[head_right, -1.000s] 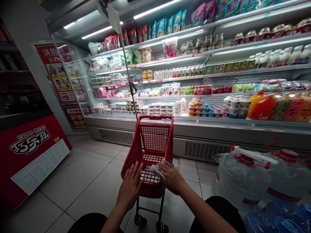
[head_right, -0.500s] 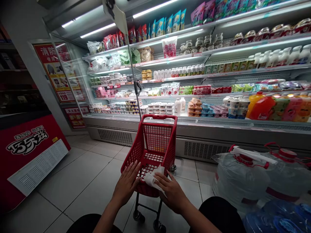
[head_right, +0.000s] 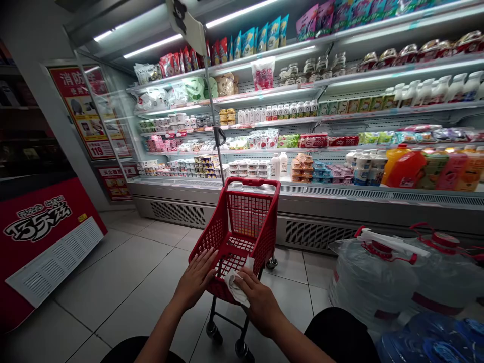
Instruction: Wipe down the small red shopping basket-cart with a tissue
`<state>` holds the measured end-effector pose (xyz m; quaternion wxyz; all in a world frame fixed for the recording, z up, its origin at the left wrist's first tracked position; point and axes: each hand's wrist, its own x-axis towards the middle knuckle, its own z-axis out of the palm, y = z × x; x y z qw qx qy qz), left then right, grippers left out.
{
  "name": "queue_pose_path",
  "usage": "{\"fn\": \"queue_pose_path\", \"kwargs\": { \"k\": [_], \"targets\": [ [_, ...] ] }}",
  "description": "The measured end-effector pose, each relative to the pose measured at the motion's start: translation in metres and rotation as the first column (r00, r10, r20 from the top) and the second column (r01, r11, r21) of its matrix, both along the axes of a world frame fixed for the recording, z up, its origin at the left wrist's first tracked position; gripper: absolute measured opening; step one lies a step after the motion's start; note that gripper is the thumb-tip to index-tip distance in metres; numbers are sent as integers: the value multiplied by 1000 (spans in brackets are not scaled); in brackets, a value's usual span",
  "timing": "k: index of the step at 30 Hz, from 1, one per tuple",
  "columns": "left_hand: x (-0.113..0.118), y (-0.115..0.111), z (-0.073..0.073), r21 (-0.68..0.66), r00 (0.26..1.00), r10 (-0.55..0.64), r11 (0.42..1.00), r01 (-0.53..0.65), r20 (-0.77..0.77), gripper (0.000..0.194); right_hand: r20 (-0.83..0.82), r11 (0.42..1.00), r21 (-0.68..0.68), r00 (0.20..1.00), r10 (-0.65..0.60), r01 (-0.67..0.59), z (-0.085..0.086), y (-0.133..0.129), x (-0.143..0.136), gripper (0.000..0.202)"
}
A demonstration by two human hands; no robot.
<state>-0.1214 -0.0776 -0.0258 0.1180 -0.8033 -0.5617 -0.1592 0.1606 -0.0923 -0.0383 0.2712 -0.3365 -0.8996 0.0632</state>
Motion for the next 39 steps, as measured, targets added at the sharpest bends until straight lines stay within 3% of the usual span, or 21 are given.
{"fn": "queue_pose_path", "kwargs": {
  "k": [4, 9, 12, 16, 20, 24, 29, 32, 36, 39],
  "targets": [
    [-17, 6, 1, 0, 1000, -26, 1000, 26, 4, 54, 93, 999, 49, 996, -12, 8, -9, -13, -16, 72],
    [-31, 13, 2, -70, 996, 60, 996, -56, 65, 53, 123, 943, 327, 992, 28, -67, -13, -8, -34, 72],
    [-16, 5, 5, -105, 983, 112, 990, -97, 147, 55, 101, 892, 436, 992, 82, -118, -11, -8, -40, 61],
    [24, -15, 3, -77, 959, 18, 997, 4, 283, 53, 67, 870, 472, 990, 124, -141, -5, -8, -34, 54],
    [44, -24, -3, -74, 951, -8, 997, 32, 310, 55, 99, 877, 457, 988, 118, -150, 3, -8, -16, 55],
    [37, -20, -3, -72, 948, -20, 996, 45, 316, 57, 127, 881, 462, 991, 52, -105, 5, 7, 17, 57],
    [26, -17, 8, -118, 954, 68, 992, -35, 291, 57, 27, 874, 469, 987, -158, 127, 3, 44, 81, 68],
    [37, -18, 15, -162, 957, 100, 985, -57, 271, 60, 2, 869, 440, 968, -253, 226, 5, 54, 97, 73],
    [70, -21, 14, -112, 969, 11, 994, 17, 247, 64, 54, 898, 404, 975, -215, 175, 7, 44, 69, 71],
    [83, -23, 8, -51, 972, -42, 997, 56, 231, 55, 73, 921, 375, 987, -142, 105, 7, 34, 35, 71]
  ]
}}
